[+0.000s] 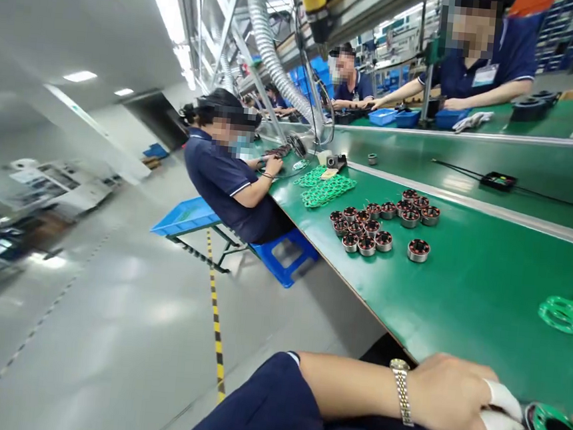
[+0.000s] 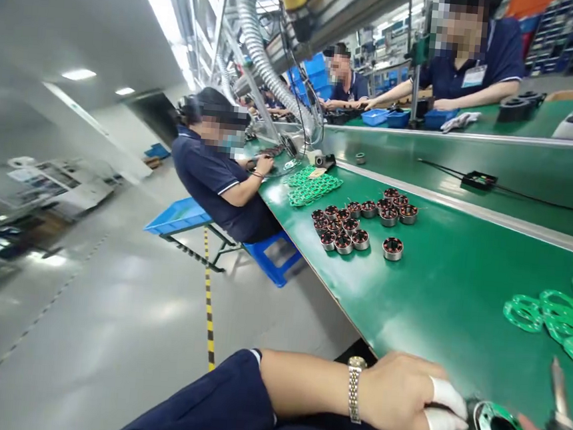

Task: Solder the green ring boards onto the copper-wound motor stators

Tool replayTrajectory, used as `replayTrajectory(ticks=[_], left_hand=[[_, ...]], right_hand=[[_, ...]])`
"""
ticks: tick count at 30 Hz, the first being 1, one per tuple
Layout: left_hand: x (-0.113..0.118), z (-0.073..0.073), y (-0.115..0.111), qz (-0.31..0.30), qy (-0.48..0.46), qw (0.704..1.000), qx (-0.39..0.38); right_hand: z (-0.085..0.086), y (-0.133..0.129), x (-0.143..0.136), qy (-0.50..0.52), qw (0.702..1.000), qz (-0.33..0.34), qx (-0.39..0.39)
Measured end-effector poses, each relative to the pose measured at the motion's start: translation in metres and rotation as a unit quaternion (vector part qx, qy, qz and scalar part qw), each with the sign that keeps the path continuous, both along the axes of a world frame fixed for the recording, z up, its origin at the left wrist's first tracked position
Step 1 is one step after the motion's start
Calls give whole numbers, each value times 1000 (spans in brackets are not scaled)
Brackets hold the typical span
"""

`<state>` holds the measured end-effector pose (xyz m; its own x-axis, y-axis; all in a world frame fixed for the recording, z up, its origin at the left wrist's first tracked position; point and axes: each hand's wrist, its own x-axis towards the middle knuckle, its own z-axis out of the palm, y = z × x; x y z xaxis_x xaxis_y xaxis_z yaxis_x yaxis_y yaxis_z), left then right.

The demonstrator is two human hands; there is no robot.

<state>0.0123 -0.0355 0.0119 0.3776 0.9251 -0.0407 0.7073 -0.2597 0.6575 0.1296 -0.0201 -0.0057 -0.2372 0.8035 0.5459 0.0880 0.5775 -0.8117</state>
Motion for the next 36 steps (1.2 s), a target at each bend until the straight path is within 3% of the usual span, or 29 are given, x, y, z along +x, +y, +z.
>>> replayTrajectory(ticks=[3, 6, 10, 12, 17, 19, 23, 30, 36], left_hand=[[2, -2, 3, -2, -83, 996, -11], [6, -5, 9, 18, -194, 976, -101], [9, -2, 10, 81, -320, 907, -260], [7, 1, 8, 106, -375, 866, -314], [5, 2, 3, 149, -457, 833, -275], [6, 2, -2, 166, -464, 833, -250], [6, 4, -7, 144, -436, 867, -194], [-2, 11, 2, 119, -451, 829, -309], [-2, 14, 6, 101, -435, 828, -340]], right_hand=[[3, -3, -13, -4, 1000, 13, 26], [5, -1, 4, -29, 999, -1, 42], [11, -6, 51, -139, 987, -59, 56], [19, -12, 67, -248, 960, -87, 93], [28, -19, 65, -296, 946, -89, 93], [28, -19, 62, -294, 947, -93, 86], [27, -22, 62, -279, 953, -91, 76], [23, -21, 63, -272, 955, -94, 65], [22, -21, 63, -269, 957, -91, 58]])
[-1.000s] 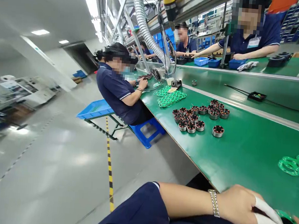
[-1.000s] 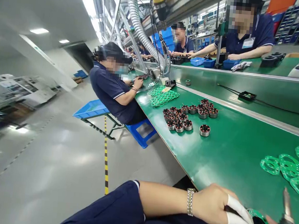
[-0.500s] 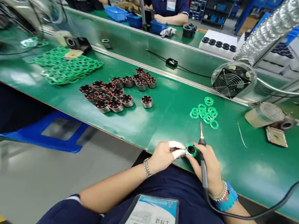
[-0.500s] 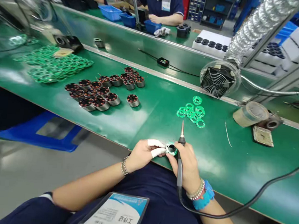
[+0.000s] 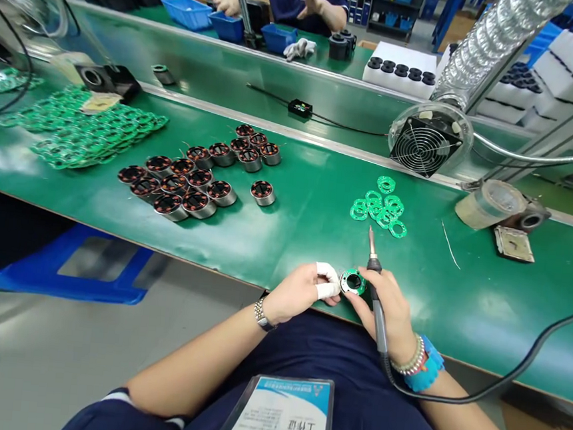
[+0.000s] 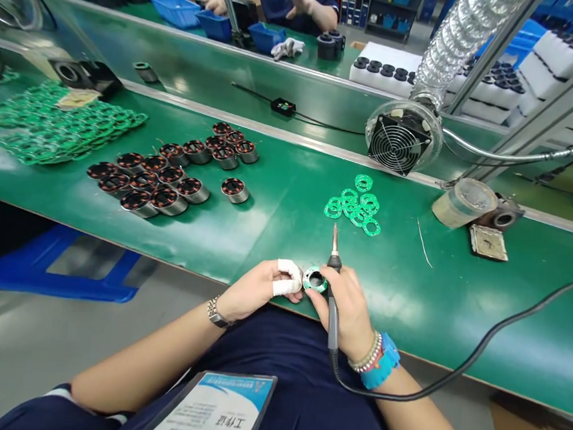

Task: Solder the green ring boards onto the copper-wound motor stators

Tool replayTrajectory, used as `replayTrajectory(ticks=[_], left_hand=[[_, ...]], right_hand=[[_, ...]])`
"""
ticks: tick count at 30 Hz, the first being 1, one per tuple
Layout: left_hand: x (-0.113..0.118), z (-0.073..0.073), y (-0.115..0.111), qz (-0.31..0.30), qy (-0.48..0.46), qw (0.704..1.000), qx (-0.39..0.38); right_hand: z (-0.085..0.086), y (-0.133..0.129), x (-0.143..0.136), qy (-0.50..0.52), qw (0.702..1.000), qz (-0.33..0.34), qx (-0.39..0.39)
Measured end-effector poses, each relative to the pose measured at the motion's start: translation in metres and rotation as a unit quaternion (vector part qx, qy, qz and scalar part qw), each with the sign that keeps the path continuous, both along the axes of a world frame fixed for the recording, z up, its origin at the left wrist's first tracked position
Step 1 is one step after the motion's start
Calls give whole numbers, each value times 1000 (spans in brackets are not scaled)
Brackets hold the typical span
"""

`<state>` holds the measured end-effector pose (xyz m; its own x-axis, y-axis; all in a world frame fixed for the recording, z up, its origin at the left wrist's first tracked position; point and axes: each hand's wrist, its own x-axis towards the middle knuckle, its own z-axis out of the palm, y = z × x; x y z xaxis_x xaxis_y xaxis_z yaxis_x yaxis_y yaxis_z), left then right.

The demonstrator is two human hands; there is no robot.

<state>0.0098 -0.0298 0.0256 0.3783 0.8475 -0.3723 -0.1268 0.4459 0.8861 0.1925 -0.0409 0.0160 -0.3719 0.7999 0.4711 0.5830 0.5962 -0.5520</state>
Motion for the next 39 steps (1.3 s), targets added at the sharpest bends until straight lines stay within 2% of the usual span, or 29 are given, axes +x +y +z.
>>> replayTrajectory(ticks=[4, 9, 12, 15, 20, 31, 36, 39], left_hand=[[1, 2, 1, -9, 6, 1000, -13], [0, 3, 3, -14, 10, 1000, -20], [-1, 2, 4, -11, 5, 999, -29], [-1, 1, 4, -13, 8, 999, -31], [-1, 2, 4, -11, 8, 999, -36], [-2, 1, 5, -15, 23, 999, -36], [-2, 0, 5, -16, 23, 999, -32], [-1, -1, 5, -19, 26, 999, -31]], right_hand=[[5, 0, 1, 8, 1000, 4, 5], [29, -7, 13, 59, 997, 40, 17], [42, -12, 24, 82, 993, 80, -13], [49, -14, 30, 96, 990, 88, -62], [50, -15, 29, 96, 987, 75, -102], [50, -15, 31, 96, 987, 73, -103], [40, -15, 36, 108, 992, 21, -58], [31, -8, 30, 59, 997, -10, -55]])
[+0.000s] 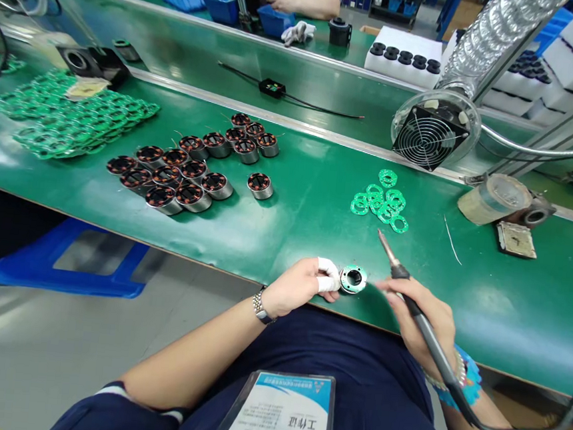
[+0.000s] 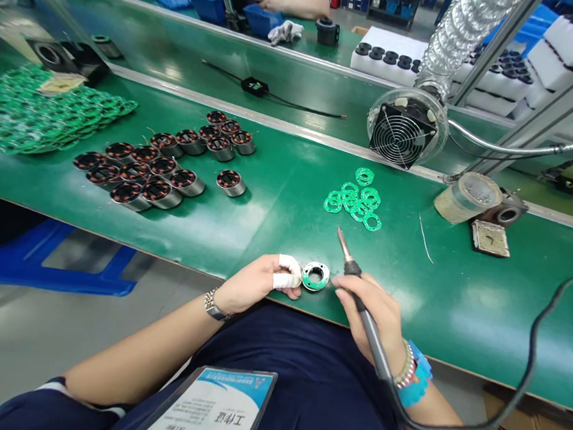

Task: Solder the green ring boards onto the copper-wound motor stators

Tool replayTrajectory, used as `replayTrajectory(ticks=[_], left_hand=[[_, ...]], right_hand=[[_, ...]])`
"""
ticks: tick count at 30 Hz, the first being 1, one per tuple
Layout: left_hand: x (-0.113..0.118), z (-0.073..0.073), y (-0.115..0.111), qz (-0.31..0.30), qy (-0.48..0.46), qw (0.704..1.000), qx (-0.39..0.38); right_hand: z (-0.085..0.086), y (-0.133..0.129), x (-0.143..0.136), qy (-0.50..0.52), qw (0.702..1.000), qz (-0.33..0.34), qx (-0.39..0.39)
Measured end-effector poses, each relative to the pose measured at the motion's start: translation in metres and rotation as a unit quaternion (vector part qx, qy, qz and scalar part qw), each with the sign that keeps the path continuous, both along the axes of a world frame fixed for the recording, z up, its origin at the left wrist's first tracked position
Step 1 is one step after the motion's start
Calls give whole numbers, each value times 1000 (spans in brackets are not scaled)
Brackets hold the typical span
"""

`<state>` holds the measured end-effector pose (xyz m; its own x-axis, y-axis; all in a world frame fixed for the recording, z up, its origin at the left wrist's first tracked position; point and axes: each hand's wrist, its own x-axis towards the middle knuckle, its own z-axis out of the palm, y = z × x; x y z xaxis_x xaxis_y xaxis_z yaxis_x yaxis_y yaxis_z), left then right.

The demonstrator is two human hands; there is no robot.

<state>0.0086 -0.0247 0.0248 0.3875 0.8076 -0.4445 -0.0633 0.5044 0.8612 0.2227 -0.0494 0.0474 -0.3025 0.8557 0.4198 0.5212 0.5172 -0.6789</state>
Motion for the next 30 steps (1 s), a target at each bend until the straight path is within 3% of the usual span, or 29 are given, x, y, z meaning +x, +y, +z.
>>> replayTrajectory(ticks=[8, 14, 20, 30], left_hand=[[0, -1, -1, 5, -27, 1000, 14], [0, 0, -2, 2, -23, 999, 31], [3, 1, 6, 41, 14, 998, 44], [0, -4, 14, 13, -5, 998, 53]], right_hand=[[-20, 13, -21, -63, 997, 10, -38], [-22, 14, -21, -59, 997, 17, -42], [-22, 15, -20, -59, 997, 19, -45], [-22, 14, -21, -56, 997, 20, -47]])
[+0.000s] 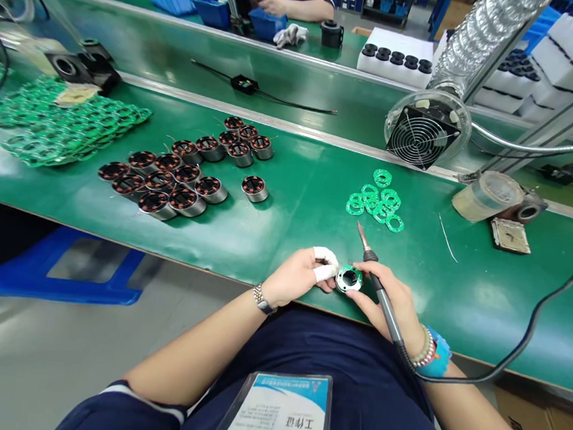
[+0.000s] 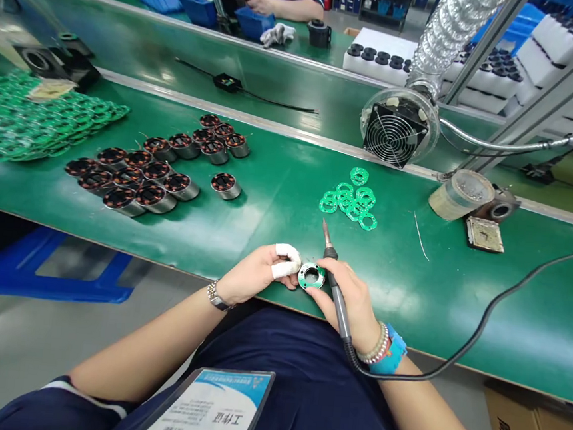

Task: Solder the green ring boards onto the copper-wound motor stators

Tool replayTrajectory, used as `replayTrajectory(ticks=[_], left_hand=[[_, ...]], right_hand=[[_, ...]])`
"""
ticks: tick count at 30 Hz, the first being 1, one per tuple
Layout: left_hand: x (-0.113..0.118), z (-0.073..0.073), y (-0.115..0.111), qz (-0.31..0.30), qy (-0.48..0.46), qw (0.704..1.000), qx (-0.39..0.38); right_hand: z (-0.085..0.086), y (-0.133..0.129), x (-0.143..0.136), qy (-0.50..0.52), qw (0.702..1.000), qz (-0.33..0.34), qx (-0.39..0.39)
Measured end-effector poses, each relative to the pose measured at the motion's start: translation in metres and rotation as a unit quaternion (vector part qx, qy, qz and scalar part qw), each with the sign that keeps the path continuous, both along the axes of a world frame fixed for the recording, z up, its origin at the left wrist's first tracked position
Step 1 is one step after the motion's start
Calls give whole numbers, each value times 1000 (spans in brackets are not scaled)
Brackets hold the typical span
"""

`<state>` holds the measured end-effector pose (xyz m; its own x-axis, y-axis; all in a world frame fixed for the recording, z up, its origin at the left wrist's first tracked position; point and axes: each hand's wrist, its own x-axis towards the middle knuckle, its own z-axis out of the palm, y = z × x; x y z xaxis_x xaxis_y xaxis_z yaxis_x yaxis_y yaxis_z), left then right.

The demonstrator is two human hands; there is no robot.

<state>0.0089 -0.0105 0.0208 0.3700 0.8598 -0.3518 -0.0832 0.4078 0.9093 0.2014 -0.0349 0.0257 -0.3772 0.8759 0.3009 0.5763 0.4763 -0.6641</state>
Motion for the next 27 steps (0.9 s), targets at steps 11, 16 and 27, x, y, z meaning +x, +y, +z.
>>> replayTrajectory(ticks=[11, 16, 27], left_hand=[[0, 2, 2, -20, 12, 1000, -2], [0, 4, 2, -22, 20, 1000, 3], [2, 8, 3, -27, 60, 998, 3]], right_hand=[[29, -5, 10, 50, 994, -7, 99], [45, -10, 16, 69, 995, 41, 53], [44, -10, 15, 80, 995, 48, 28]])
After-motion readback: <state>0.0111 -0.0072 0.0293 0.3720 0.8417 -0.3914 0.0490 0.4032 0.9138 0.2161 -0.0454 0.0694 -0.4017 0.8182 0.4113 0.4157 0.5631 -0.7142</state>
